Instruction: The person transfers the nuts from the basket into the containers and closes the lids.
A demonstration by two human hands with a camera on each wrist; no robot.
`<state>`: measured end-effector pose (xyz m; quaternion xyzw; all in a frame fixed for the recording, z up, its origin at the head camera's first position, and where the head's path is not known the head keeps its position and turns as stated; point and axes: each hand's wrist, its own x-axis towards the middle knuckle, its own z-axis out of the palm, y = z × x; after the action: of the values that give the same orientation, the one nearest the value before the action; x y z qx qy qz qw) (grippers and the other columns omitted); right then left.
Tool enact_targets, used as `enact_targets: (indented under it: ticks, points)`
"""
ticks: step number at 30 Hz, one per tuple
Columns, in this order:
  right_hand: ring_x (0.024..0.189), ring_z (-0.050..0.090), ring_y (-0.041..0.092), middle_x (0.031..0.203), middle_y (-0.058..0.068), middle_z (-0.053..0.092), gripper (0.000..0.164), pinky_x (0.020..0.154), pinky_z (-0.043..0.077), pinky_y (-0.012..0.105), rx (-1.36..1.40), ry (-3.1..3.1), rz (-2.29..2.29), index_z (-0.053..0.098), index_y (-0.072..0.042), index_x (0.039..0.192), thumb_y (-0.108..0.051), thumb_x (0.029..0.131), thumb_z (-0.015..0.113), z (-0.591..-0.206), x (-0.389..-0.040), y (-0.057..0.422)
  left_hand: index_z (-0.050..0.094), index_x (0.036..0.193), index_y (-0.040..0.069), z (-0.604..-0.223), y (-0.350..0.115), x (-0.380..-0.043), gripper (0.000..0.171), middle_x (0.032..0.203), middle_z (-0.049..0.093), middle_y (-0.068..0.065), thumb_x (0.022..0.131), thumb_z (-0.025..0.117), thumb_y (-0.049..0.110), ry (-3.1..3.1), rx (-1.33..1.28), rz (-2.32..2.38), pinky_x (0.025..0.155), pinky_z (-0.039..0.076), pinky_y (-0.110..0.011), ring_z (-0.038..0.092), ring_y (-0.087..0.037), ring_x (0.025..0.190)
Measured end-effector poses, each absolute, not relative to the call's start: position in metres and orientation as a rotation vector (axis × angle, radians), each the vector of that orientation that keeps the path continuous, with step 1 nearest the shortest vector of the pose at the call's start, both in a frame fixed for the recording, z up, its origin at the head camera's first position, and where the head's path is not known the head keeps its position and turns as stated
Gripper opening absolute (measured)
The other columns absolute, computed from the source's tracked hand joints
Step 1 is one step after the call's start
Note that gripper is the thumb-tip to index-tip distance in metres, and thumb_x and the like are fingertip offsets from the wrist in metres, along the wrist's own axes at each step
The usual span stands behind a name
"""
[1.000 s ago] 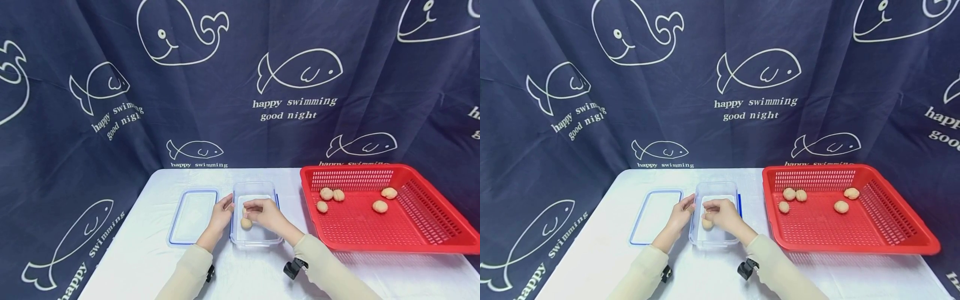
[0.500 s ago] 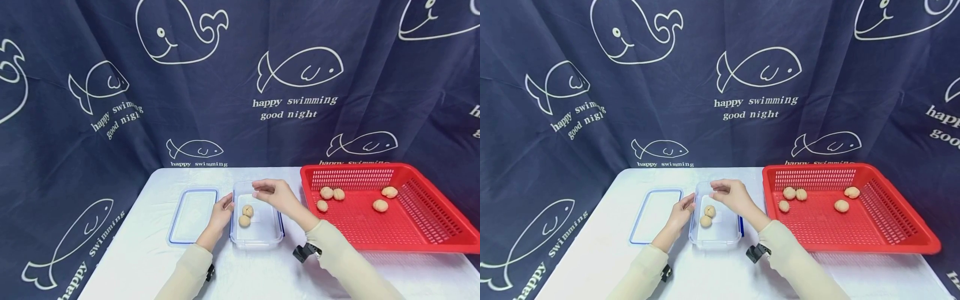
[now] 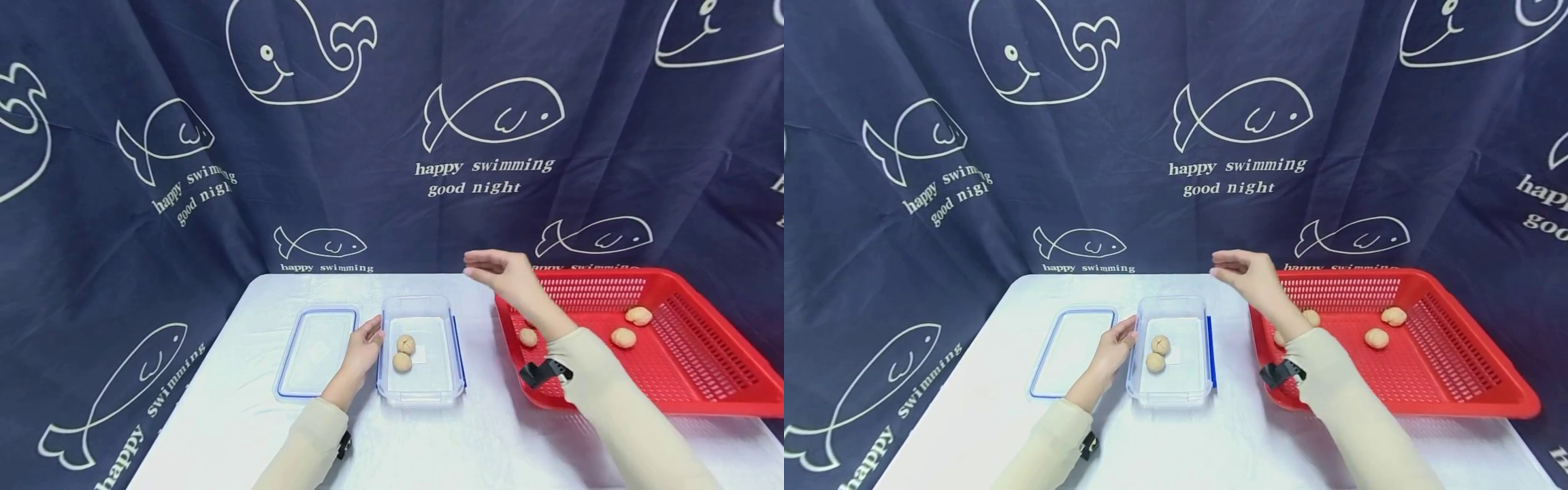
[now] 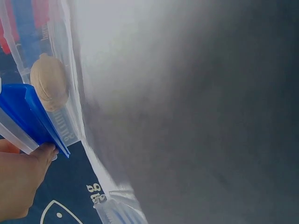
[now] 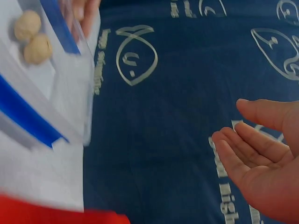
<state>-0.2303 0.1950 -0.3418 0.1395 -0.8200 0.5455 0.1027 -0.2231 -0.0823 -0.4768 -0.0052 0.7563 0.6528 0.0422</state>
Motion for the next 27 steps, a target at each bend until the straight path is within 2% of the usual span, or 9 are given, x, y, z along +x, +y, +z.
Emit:
enact_targets:
  ticks: [3, 10, 22, 27]
  points:
    - [0.087, 0.064, -0.007, 0.114, 0.021, 0.067, 0.035, 0.077, 0.051, 0.008, 0.380, -2.423, 1.553, 0.066, 0.003, 0.116, -0.013, 0.086, 0.073, -0.339, -0.233, 0.212, 0.039, 0.141, -0.007, -0.477, -0.082, -0.223, 0.044, 0.143, 0.042, -0.026, 0.100, 0.047, 0.005, 2.310, -0.002, 2.006, 0.112, 0.035, -0.044, 0.039, -0.038, 0.134]
    - [0.087, 0.060, -0.013, 0.117, 0.021, 0.065, 0.038, 0.076, 0.048, 0.004, 0.284, -2.448, 1.475, 0.065, 0.002, 0.120, -0.018, 0.088, 0.071, -0.346, -0.240, 0.245, 0.040, 0.141, -0.006, -0.479, -0.083, -0.224, 0.043, 0.143, 0.043, -0.025, 0.099, 0.046, 0.004, 2.329, -0.002, 1.988, 0.112, 0.035, -0.043, 0.040, -0.037, 0.134]
    - [0.090, 0.060, -0.013, 0.118, 0.022, 0.065, 0.044, 0.079, 0.047, 0.003, 0.260, -2.508, 1.461, 0.061, 0.003, 0.124, -0.022, 0.089, 0.070, -0.378, -0.249, 0.291, 0.040, 0.142, -0.005, -0.479, -0.082, -0.225, 0.044, 0.144, 0.042, -0.024, 0.099, 0.046, 0.003, 2.315, -0.019, 1.990, 0.113, 0.034, -0.043, 0.039, -0.037, 0.135]
    - [0.092, 0.060, -0.013, 0.116, 0.014, 0.068, 0.045, 0.079, 0.046, 0.003, 0.264, -2.527, 1.463, 0.060, 0.004, 0.125, -0.021, 0.089, 0.070, -0.388, -0.249, 0.309, 0.040, 0.142, -0.005, -0.478, -0.082, -0.225, 0.043, 0.144, 0.043, -0.024, 0.100, 0.046, 0.004, 2.321, -0.030, 1.981, 0.113, 0.034, -0.043, 0.040, -0.036, 0.134]
